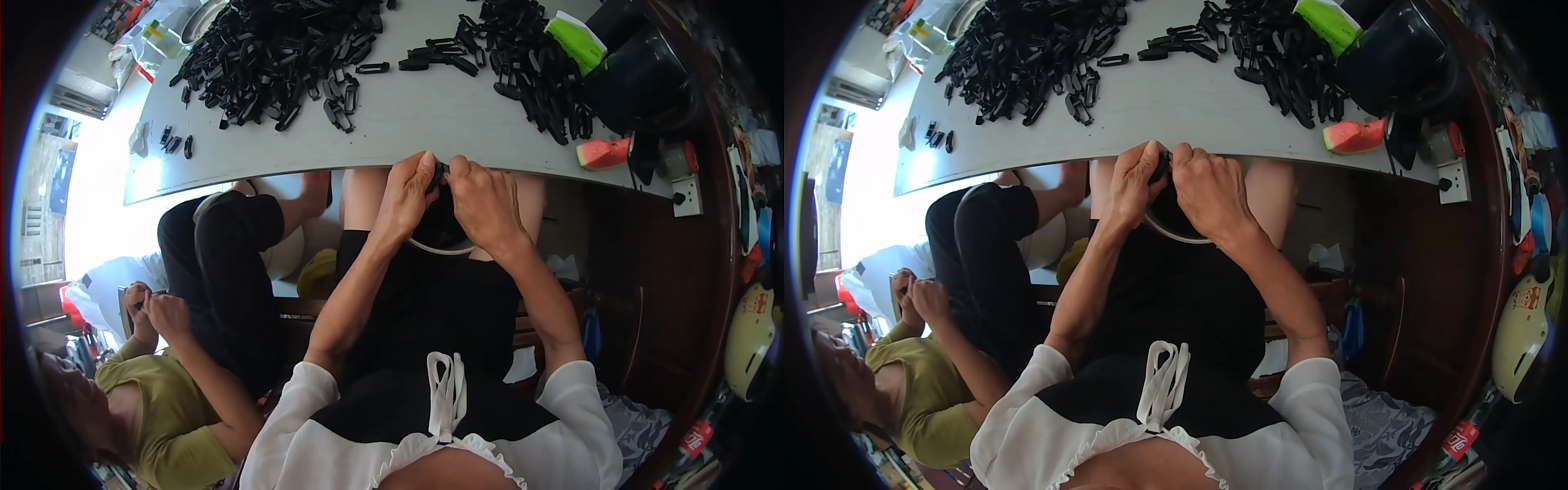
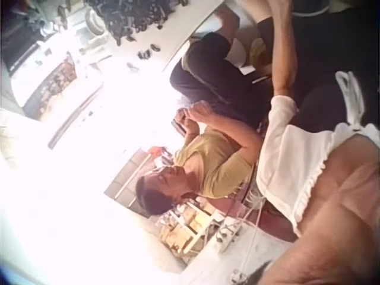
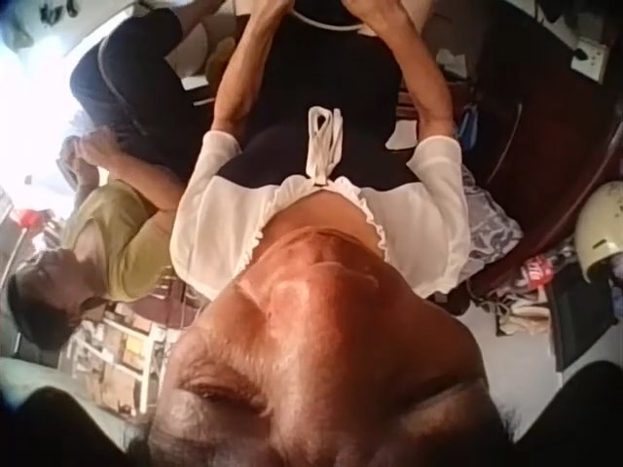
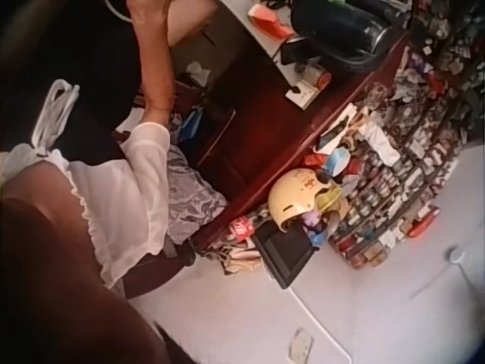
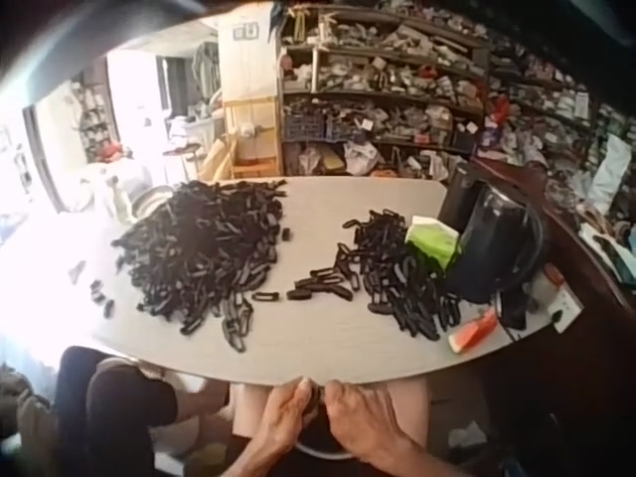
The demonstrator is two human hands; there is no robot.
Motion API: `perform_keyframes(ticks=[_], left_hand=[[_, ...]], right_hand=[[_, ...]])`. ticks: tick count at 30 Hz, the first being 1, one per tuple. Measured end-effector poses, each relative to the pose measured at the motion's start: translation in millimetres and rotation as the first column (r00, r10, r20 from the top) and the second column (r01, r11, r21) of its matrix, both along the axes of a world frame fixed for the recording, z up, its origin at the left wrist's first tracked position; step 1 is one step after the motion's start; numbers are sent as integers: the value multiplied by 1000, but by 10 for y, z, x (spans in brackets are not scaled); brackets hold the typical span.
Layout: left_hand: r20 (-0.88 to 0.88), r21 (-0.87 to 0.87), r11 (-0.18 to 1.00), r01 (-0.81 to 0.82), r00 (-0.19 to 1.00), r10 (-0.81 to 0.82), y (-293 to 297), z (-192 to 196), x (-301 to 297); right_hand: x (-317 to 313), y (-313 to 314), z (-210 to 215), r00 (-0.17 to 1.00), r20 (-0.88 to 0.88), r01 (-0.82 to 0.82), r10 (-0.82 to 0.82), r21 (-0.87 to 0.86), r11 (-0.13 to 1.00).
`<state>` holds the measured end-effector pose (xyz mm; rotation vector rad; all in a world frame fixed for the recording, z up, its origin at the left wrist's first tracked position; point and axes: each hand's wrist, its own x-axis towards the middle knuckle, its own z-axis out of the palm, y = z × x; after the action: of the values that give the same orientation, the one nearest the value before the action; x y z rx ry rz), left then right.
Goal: Assembling small black plastic clips by hand at a table.
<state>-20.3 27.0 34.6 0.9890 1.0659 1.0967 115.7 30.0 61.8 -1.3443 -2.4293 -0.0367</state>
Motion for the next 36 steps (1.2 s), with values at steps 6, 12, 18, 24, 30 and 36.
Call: perform_keyframes(ticks=[6, 12, 18, 24, 30, 36], left_hand=[[-28, 6, 998, -65, 997, 66, -113, -185, 70], [89, 299, 939, -168, 985, 148, -145, -54, 91], [382, 166, 984, 71, 915, -130, -248, -104, 140], [30, 205, 979, -10, 1000, 3, -3, 15, -24], [-622, 715, 695, 82, 530, 577, 915, 163, -260], [-656, 755, 606, 251, 297, 694, 1623, -128, -92]], right_hand=[[-1, -159, -43, 996, -69, -59, 53, -90, 994], [207, -271, -270, 553, -778, -508, -298, -599, 619], [148, -241, -350, 306, -887, -598, -347, -462, 654], [355, -218, -567, 583, -696, -333, -419, -675, 659], [359, -137, -581, 962, -224, 21, -154, -504, 864], [509, 580, 5, 926, -297, 253, -234, 29, 967]])
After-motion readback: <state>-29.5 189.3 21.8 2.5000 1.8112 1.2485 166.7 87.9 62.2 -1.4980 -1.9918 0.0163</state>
